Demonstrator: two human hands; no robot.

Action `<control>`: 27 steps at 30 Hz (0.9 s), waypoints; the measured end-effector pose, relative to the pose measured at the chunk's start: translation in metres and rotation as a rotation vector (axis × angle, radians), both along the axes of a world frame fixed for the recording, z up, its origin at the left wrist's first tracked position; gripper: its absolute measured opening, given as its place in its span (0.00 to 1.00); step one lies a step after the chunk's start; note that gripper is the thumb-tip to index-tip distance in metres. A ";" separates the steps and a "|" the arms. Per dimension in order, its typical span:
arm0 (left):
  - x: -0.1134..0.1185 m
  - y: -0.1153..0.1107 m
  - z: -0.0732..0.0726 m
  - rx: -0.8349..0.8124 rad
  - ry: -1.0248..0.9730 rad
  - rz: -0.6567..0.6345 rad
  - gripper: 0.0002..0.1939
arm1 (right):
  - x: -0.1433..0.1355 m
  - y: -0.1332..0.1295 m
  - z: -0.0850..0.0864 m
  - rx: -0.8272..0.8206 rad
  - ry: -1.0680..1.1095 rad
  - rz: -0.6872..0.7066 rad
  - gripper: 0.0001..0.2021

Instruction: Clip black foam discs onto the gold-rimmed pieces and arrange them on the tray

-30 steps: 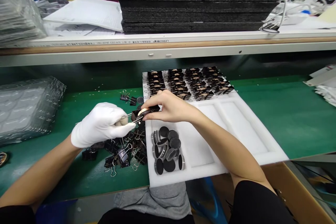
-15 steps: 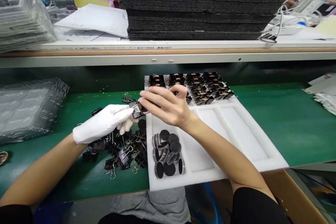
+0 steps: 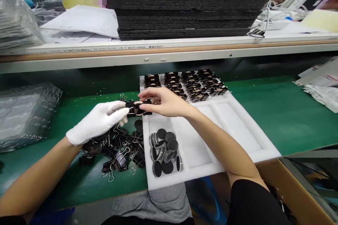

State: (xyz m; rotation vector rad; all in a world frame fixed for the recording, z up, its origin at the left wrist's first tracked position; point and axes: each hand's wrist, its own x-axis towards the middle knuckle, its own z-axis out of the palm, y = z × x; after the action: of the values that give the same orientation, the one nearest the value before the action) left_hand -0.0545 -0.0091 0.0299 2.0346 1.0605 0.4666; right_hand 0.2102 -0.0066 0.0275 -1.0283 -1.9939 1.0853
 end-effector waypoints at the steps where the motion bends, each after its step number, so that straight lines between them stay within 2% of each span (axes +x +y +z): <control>1: 0.000 0.000 -0.001 0.015 0.016 -0.002 0.20 | -0.002 0.001 -0.001 -0.008 0.005 0.013 0.20; 5: -0.001 0.001 -0.004 0.071 0.075 0.014 0.21 | -0.005 0.004 -0.004 0.062 -0.052 0.051 0.13; 11: -0.001 0.003 -0.006 0.132 0.189 0.013 0.25 | 0.001 0.009 -0.005 0.055 -0.020 0.147 0.12; 15: -0.002 0.002 -0.007 0.170 0.256 -0.021 0.29 | 0.010 0.007 0.006 0.140 -0.202 0.124 0.06; 17: -0.003 0.000 -0.007 0.202 0.271 -0.006 0.30 | 0.024 0.003 0.017 0.201 -0.298 0.072 0.06; 19: -0.005 0.000 -0.006 0.230 0.290 0.024 0.29 | 0.052 -0.003 0.027 0.254 -0.372 0.007 0.06; 22: -0.010 0.004 -0.009 0.271 0.310 0.065 0.27 | 0.121 -0.014 0.030 0.314 -0.456 -0.119 0.08; 24: -0.015 0.008 -0.013 0.307 0.304 0.097 0.24 | 0.178 -0.022 0.018 0.341 -0.425 -0.308 0.10; 27: -0.020 0.014 -0.019 0.411 0.267 0.165 0.20 | 0.260 -0.036 -0.019 0.349 -0.266 -0.709 0.12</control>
State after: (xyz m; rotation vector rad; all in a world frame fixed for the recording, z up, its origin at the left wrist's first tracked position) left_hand -0.0744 0.0049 0.0107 2.4305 1.3921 0.5430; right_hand 0.4699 -0.0426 0.0084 -1.5614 -1.6929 0.2241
